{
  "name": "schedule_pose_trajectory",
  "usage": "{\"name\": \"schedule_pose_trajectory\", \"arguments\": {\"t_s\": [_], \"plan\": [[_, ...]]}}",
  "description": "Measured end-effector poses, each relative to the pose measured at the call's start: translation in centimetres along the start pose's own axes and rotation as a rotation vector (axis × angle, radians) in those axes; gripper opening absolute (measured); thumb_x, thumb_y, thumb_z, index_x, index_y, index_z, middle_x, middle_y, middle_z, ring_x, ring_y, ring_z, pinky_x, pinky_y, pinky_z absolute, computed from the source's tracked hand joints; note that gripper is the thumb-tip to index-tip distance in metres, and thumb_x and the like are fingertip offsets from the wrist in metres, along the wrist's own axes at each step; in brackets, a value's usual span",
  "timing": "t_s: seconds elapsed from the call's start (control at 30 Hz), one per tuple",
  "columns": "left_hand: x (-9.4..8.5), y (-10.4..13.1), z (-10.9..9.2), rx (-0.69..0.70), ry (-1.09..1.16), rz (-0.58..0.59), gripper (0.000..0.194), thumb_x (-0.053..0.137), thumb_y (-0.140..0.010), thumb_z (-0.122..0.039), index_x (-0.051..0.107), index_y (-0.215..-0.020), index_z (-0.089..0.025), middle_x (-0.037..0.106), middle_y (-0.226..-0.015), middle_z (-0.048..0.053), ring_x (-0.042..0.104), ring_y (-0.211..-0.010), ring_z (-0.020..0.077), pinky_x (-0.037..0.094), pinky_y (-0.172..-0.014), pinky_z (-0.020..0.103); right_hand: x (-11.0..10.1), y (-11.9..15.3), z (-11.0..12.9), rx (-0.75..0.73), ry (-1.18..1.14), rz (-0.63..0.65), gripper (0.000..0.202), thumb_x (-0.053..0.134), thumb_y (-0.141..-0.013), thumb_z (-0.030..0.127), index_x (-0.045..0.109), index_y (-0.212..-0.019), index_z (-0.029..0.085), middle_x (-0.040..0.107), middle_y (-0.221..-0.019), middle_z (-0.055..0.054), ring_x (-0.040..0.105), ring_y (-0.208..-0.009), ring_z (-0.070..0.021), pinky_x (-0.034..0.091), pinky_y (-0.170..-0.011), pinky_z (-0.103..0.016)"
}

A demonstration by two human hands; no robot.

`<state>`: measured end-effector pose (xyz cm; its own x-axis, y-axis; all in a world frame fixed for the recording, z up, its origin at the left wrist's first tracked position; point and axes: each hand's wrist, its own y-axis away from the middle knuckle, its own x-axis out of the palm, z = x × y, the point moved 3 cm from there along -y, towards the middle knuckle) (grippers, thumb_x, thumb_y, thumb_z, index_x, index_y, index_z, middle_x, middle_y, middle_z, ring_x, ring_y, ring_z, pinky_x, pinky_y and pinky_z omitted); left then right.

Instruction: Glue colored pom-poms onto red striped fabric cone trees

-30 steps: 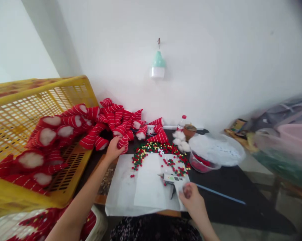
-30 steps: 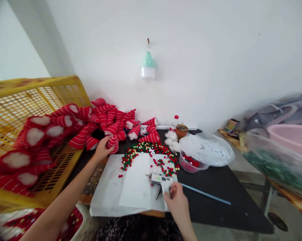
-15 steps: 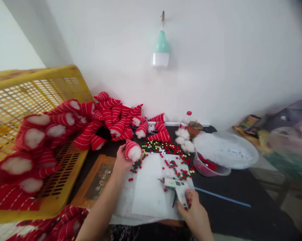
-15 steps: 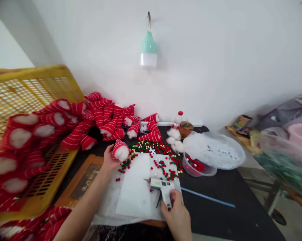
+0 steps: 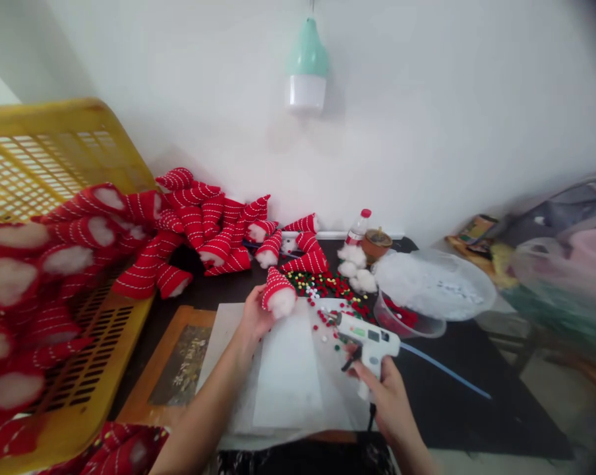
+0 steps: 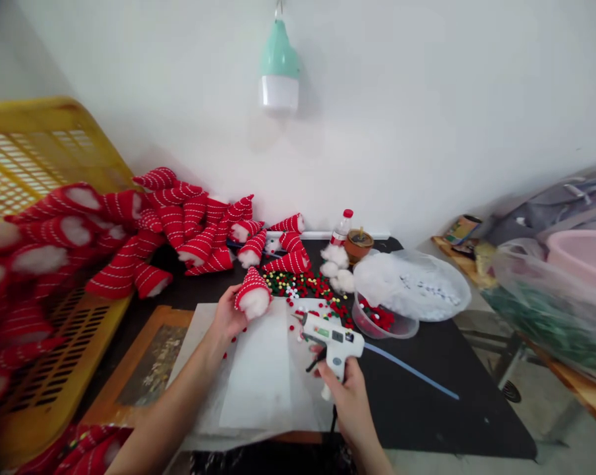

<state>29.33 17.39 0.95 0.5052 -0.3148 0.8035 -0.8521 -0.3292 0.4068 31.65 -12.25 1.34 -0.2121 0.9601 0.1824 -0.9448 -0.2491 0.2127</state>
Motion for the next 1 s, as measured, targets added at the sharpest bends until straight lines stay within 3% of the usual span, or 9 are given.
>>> {"name": "schedule_pose_trajectory", "arguments": {"t_s": [0.1, 0.2, 0.33, 0.43, 0.5, 0.6, 0.7, 0.83, 1.0], "plan": [[0.2, 0.7, 0.4, -0.053, -0.013, 0.049, 0.038, 0.061, -0.089, -0.044, 0.069, -0.112, -0.014, 0.078, -0.096, 0.012, 0.075, -0.088, 0.0314, 0.06, -0.087, 0.051, 1.5, -1.0, 0.6, 0.009, -0.094, 0.117, 0.051, 0.09, -0.069, 0.045, 0.068, -0.108, 0.02, 0.08, -0.106, -0.01, 0.076, -0.098, -0.0315, 0.062, -0.086, -0.046], [0.2, 0.9, 0.8, -0.064, -0.02, 0.058, 0.04, 0.064, -0.088, -0.044, 0.068, -0.115, -0.015, 0.078, -0.102, 0.013, 0.075, -0.096, 0.034, 0.06, -0.091, 0.053, 3.1, -1.6, 1.1, -0.028, -0.143, 0.206, 0.052, 0.088, -0.075, 0.044, 0.065, -0.116, 0.022, 0.079, -0.112, -0.01, 0.076, -0.103, -0.0318, 0.06, -0.095, -0.052], [-0.6, 0.4, 1.0, -0.039, -0.022, 0.035, 0.026, 0.064, -0.083, -0.027, 0.069, -0.105, -0.013, 0.078, -0.098, 0.012, 0.075, -0.091, 0.0303, 0.061, -0.089, 0.05, 4.7, -2.2, 1.7, -0.049, -0.175, 0.281, 0.047, 0.086, -0.077, 0.046, 0.065, -0.112, 0.023, 0.08, -0.11, -0.009, 0.077, -0.1, -0.0319, 0.061, -0.094, -0.053], [-0.9, 0.1, 1.0, -0.039, -0.04, 0.037, 0.019, 0.062, -0.078, -0.019, 0.069, -0.095, -0.013, 0.077, -0.086, 0.009, 0.074, -0.08, 0.0263, 0.063, -0.084, 0.047, 5.6, -2.9, 2.4, -0.066, -0.212, 0.268, 0.043, 0.086, -0.076, 0.046, 0.065, -0.107, 0.023, 0.08, -0.106, -0.008, 0.077, -0.099, -0.0309, 0.063, -0.09, -0.05], [-0.7, 0.2, 0.9, -0.057, -0.054, 0.059, 0.021, 0.061, -0.078, -0.019, 0.07, -0.095, -0.013, 0.078, -0.087, 0.01, 0.075, -0.081, 0.027, 0.063, -0.084, 0.048, 6.1, -3.3, 3.0, -0.074, -0.242, 0.247, 0.045, 0.088, -0.074, 0.045, 0.065, -0.106, 0.023, 0.08, -0.107, -0.008, 0.077, -0.1, -0.0306, 0.064, -0.086, -0.048], [0.3, 0.8, 0.9, -0.093, -0.065, 0.109, 0.032, 0.062, -0.085, -0.032, 0.07, -0.109, -0.012, 0.078, -0.103, 0.014, 0.075, -0.095, 0.0316, 0.061, -0.09, 0.054, 6.7, -3.7, 3.7, -0.083, -0.254, 0.252, 0.052, 0.088, -0.072, 0.046, 0.065, -0.112, 0.023, 0.079, -0.112, -0.008, 0.076, -0.101, -0.03, 0.064, -0.084, -0.046], [1.3, 1.3, 1.0, -0.085, -0.081, 0.113, 0.04, 0.065, -0.088, -0.038, 0.067, -0.119, -0.014, 0.078, -0.111, 0.013, 0.074, -0.1, 0.032, 0.06, -0.093, 0.056, 6.9, -3.9, 3.8, -0.118, -0.229, 0.27, 0.05, 0.085, -0.075, 0.047, 0.064, -0.115, 0.024, 0.078, -0.115, -0.008, 0.076, -0.099, -0.0278, 0.065, -0.084, -0.044], [1.6, 1.0, 1.4, -0.039, -0.122, 0.107, 0.031, 0.066, -0.081, -0.019, 0.067, -0.112, -0.016, 0.078, -0.104, 0.008, 0.075, -0.092, 0.0274, 0.06, -0.095, 0.052, 6.3, -3.8, 3.6, -0.159, -0.229, 0.238, 0.047, 0.083, -0.078, 0.046, 0.065, -0.115, 0.024, 0.079, -0.11, -0.007, 0.076, -0.093, -0.0258, 0.065, -0.082, -0.042], [0.3, -0.1, 2.1, -0.07, -0.158, 0.088, 0.022, 0.064, -0.075, -0.01, 0.069, -0.096, -0.013, 0.077, -0.083, 0.006, 0.073, -0.072, 0.0214, 0.063, -0.077, 0.037, 4.7, -3.4, 3.7, -0.168, -0.165, 0.22, 0.042, 0.084, -0.078, 0.047, 0.068, -0.107, 0.022, 0.08, -0.105, -0.008, 0.076, -0.094, -0.0271, 0.063, -0.084, -0.044]]}}
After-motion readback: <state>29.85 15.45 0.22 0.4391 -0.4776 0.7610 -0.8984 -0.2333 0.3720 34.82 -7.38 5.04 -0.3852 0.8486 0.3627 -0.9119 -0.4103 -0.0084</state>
